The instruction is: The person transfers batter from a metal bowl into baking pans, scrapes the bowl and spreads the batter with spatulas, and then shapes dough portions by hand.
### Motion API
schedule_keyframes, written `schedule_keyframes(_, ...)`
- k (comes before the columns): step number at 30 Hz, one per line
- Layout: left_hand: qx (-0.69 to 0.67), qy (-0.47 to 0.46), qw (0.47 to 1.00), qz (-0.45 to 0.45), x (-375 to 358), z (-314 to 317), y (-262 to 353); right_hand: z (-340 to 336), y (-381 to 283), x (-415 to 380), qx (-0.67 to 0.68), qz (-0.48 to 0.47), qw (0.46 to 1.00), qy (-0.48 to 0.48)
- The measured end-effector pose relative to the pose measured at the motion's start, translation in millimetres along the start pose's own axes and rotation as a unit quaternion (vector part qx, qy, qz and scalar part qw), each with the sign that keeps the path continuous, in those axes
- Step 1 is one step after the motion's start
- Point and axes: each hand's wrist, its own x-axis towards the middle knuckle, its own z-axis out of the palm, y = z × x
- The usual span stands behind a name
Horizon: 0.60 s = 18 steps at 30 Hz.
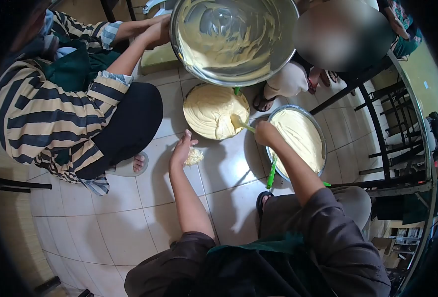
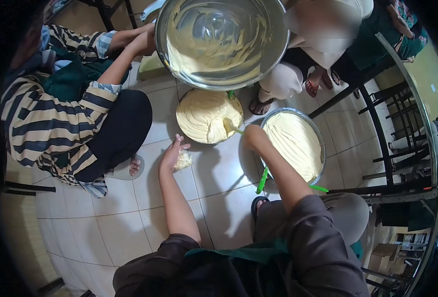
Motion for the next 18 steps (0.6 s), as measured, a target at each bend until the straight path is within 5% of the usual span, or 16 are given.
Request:
schedule_keyframes(3, -0.045, 0.000, 0.999, 0.025, 2, -12, -1, 31, 1, 30, 0.101, 0.001, 0.964, -0.245)
schedule_keyframes(4, -0.062, -0.005, 0.998, 0.030, 4, -18, -2, 16, -4, 16, 0.331, 0.106, 0.900, -0.264)
schedule_keyframes(6, -0.074, -0.011, 0.996, 0.044, 18, -36, -4, 40, 34, 46, 0.322, -0.068, 0.891, -0.313)
schedule_keyframes(7, -0.072, -0.020, 0.996, 0.040, 23, -43, -3, 15, 25, 38, 0.366, 0.079, 0.866, -0.332)
schedule_keyframes(11, -0.096, -0.067, 0.993, 0.026, 33, -58, -10, 10, 47, 73, 0.356, 0.148, 0.888, -0.251)
schedule_keyframes(14, -0.149, -0.117, 0.981, 0.050, 49, -71, -24, 28, 53, 95, 0.520, 0.198, 0.826, -0.093)
schedule_keyframes(18, -0.159, -0.080, 0.982, 0.067, 75, -71, -36, 60, 65, 142, 0.629, 0.165, 0.751, -0.113)
